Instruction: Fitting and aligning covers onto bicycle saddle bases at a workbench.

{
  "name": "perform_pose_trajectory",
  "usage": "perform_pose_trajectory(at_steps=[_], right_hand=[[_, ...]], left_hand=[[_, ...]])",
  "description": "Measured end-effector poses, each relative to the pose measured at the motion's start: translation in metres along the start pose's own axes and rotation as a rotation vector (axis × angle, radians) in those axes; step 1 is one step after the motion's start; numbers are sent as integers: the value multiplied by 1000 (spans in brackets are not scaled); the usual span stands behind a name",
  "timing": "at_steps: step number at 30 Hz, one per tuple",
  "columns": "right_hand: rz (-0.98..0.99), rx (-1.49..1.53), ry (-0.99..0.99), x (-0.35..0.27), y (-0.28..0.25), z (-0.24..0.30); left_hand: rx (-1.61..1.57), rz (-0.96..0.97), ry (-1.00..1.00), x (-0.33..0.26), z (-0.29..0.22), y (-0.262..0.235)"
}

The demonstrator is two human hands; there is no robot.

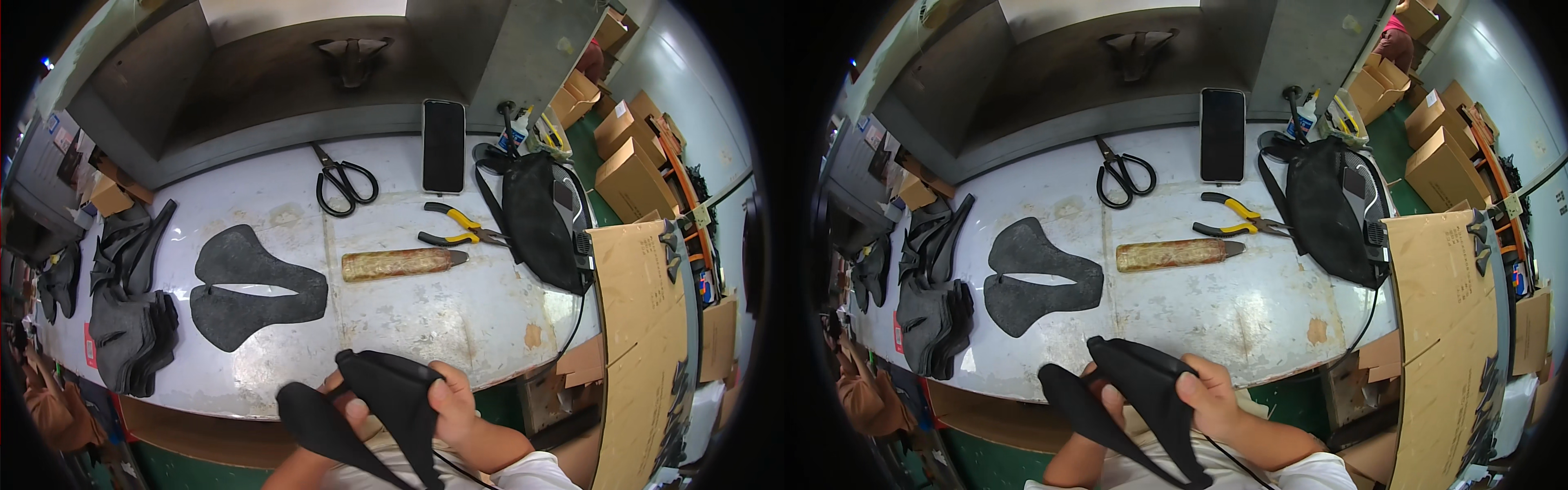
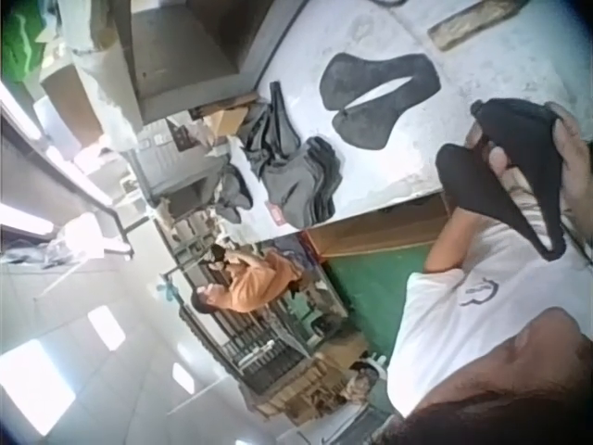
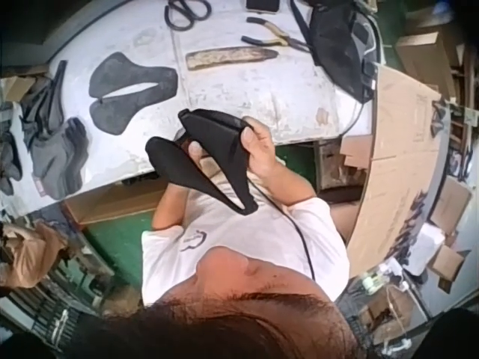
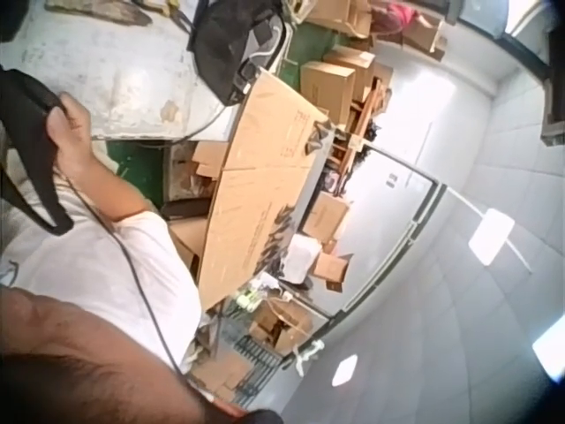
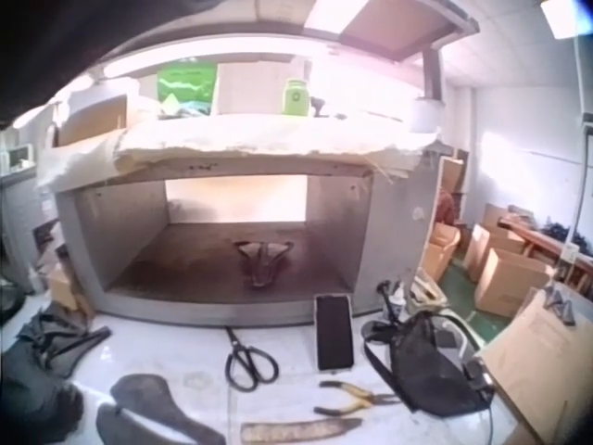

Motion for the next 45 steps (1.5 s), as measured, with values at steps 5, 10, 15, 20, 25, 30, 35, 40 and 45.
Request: perform_pose_trajectory(at_steps=[5, 10, 15, 20, 25, 30, 35, 40, 45], right_hand=[[98, -3, -31, 3, -15, 16], [103, -876, -60, 19, -18, 45], [44, -1092, -567, 10, 0, 36], [361, -1051, -333, -4, 45, 33], [276, -1020, -258, -5, 35, 31], [357, -1106, -389, 1, 33, 31], [336, -913, -501, 2, 33, 27], [351, -984, -554, 7, 40, 32], [379, -1046, -336, 8, 33, 36]], left_hand=[[-375, -51, 32, 7, -2, -47], [455, -64, 161, 9, -51, -46], [711, -215, 292, 8, -53, -46], [556, -148, 340, 12, -50, -18], [678, -92, 394, 19, -56, -12], [33, 41, -123, 16, -51, -23], [-579, 257, -430, 25, -32, -25], [-720, 304, -499, 23, -25, -22], [-97, 133, -183, 19, -36, -29]])
Point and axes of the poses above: each hand's wrist, its own x-axis towards the middle knuckle, its own y-axis out of the palm, z = x × y, the point moved 1 cm from there along x, towards the middle knuckle, and after that the axes turned 2 degrees about z, right-handed, at the moved point
